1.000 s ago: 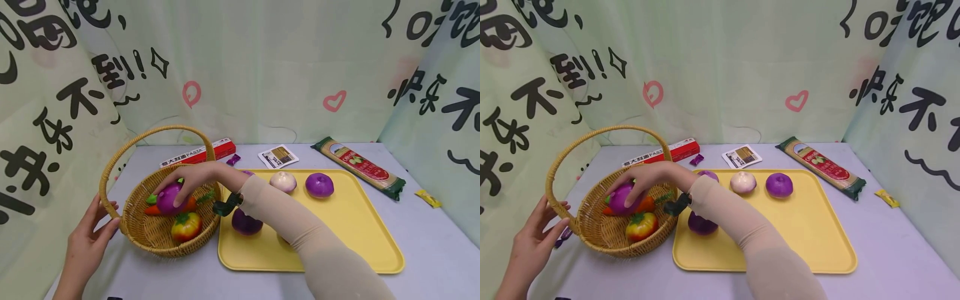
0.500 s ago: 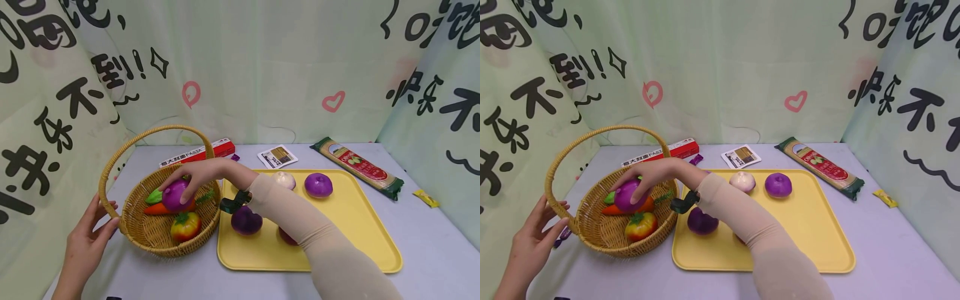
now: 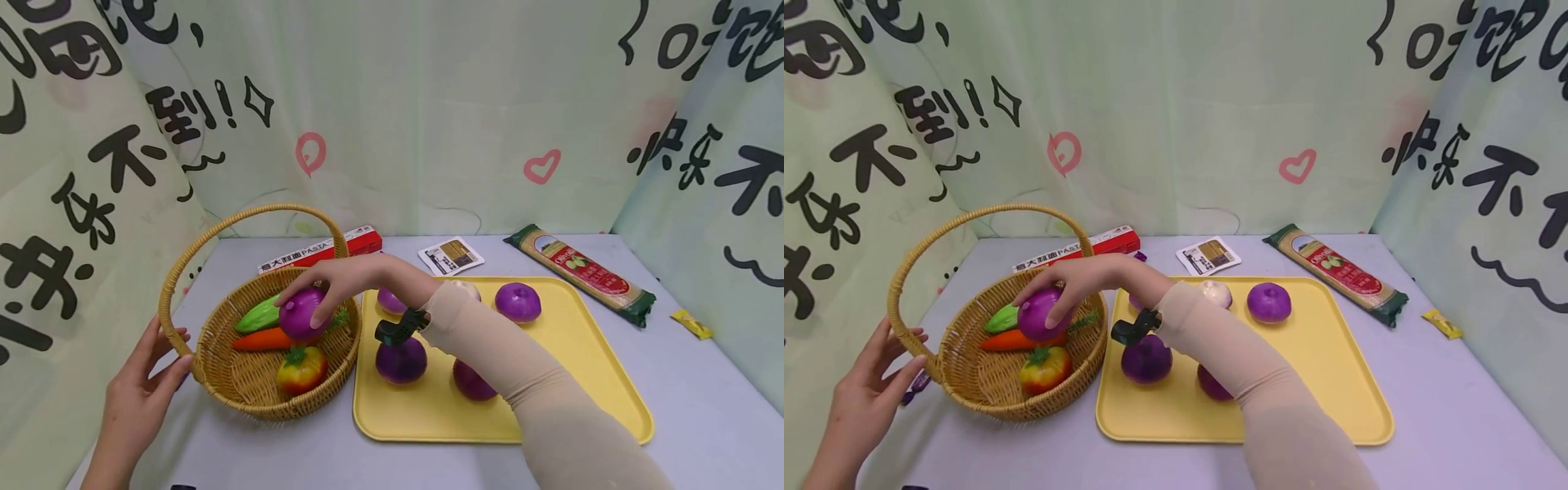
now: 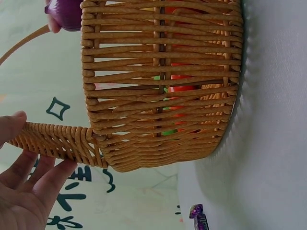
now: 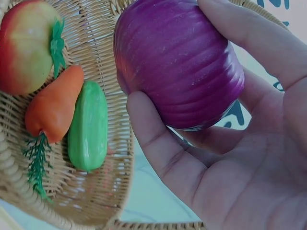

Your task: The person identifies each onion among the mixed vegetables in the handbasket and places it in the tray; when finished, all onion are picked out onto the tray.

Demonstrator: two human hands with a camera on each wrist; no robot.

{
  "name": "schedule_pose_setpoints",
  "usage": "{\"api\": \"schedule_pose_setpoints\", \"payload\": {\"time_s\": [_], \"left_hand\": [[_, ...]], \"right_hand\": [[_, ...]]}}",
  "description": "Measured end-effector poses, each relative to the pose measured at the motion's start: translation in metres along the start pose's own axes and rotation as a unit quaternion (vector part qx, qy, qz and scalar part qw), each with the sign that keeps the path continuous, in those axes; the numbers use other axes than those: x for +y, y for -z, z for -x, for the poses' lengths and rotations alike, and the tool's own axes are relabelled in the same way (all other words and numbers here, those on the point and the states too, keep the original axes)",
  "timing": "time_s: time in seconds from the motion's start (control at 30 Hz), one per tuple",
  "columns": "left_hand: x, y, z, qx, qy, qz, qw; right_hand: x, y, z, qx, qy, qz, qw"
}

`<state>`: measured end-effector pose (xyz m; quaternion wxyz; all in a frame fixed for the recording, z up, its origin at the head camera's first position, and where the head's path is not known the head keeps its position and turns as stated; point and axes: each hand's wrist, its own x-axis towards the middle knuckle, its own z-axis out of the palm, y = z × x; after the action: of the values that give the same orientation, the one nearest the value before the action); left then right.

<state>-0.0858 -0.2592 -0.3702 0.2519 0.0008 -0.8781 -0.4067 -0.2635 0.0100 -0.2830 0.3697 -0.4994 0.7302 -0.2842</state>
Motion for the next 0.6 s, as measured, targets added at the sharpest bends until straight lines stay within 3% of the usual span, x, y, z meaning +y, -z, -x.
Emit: {"api": "schedule_pose_setpoints", "payload": {"time_s": [0.27,0.6], "left_hand": [[0.001,0.000,0.000,-0.002,0.000,-0.003,1.0000],[0.001,0.000,0.000,-0.001,-0.002,0.001,1.0000]], "right_hand": [[0.000,0.001,0.019,0.012,0.004,0.050,0.999],[-0.001,0.000,0.047,0.021,0.011,0.043,0.999]]}}
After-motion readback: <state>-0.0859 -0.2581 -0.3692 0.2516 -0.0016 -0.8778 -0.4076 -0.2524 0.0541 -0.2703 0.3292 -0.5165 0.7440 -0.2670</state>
